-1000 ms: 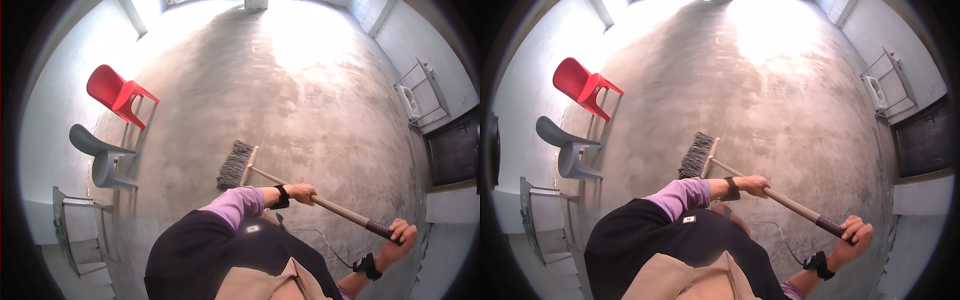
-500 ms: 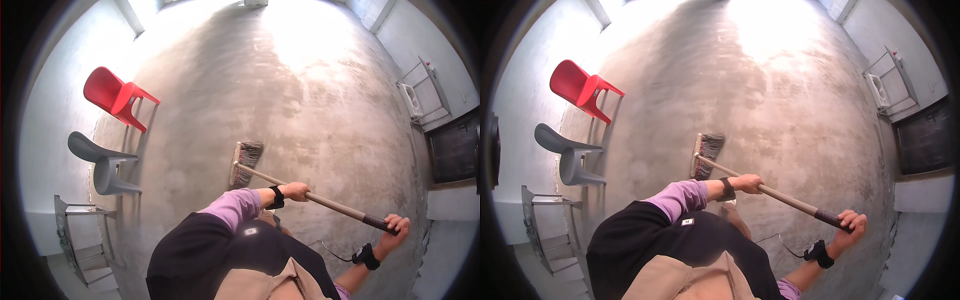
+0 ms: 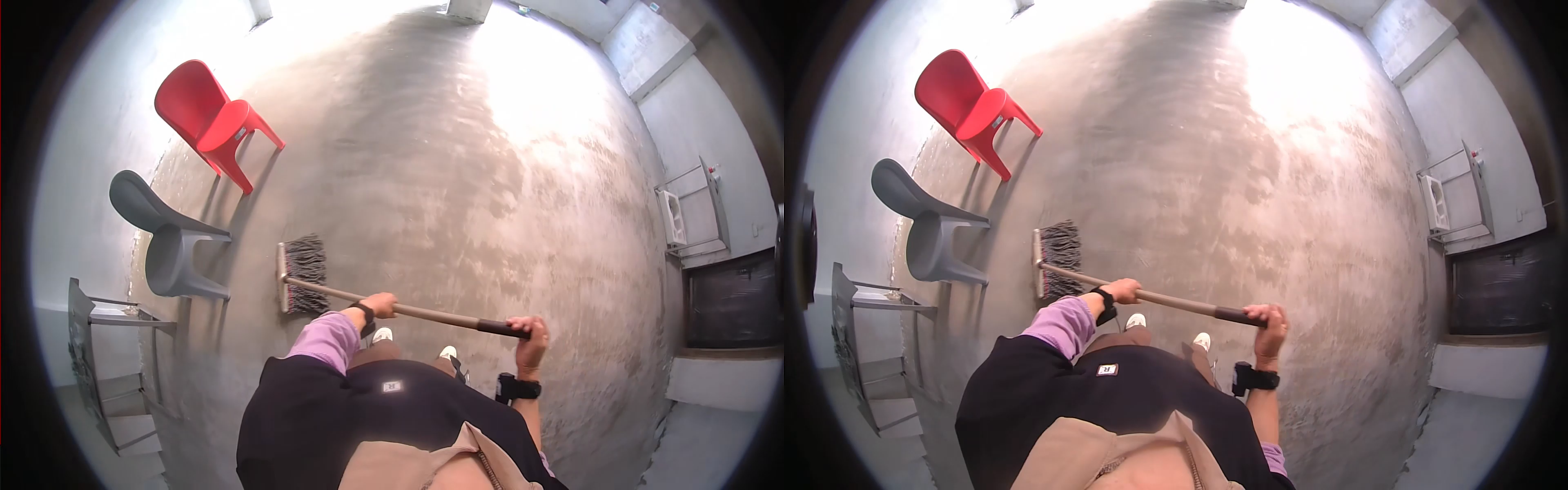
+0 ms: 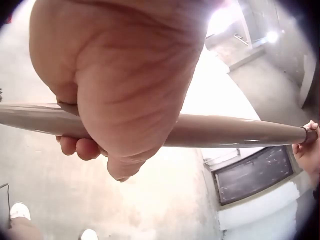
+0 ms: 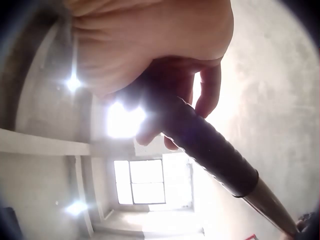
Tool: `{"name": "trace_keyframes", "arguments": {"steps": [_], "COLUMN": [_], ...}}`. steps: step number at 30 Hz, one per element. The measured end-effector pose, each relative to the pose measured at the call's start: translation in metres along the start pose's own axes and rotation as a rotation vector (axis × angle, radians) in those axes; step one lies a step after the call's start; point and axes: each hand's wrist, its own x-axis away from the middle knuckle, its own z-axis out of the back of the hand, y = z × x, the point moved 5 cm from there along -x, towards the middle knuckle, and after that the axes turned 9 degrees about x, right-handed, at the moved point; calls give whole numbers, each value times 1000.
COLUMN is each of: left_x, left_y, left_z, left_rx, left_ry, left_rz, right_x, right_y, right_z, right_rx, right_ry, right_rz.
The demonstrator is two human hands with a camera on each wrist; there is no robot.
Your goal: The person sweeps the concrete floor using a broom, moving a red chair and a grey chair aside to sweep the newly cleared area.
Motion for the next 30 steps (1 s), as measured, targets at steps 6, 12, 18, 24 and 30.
{"name": "trace_keyframes", "arguments": {"steps": [6,12,18,24,30], "left_x": [80,150,151,98,-6], "left_y": [-126,-181,-175,-96,29], "left_z": [21,27,54,98,130], "left_rx": [22,27,43,44,15], "left_ry": [130,291,351,503,573], "left_rz": [232,492,470,364,184], "right_x": [-5,7,-10,-89,-180], "right_y": [59,63,35,8,-45], "right_z": [-101,-196,-231,-203,-103], "right_rx": [53,249,37,-310,-406], "right_ry": [-288,-649,-709,-520,-354], "right_rz": [-195,-275,-368,-229,-166]}}
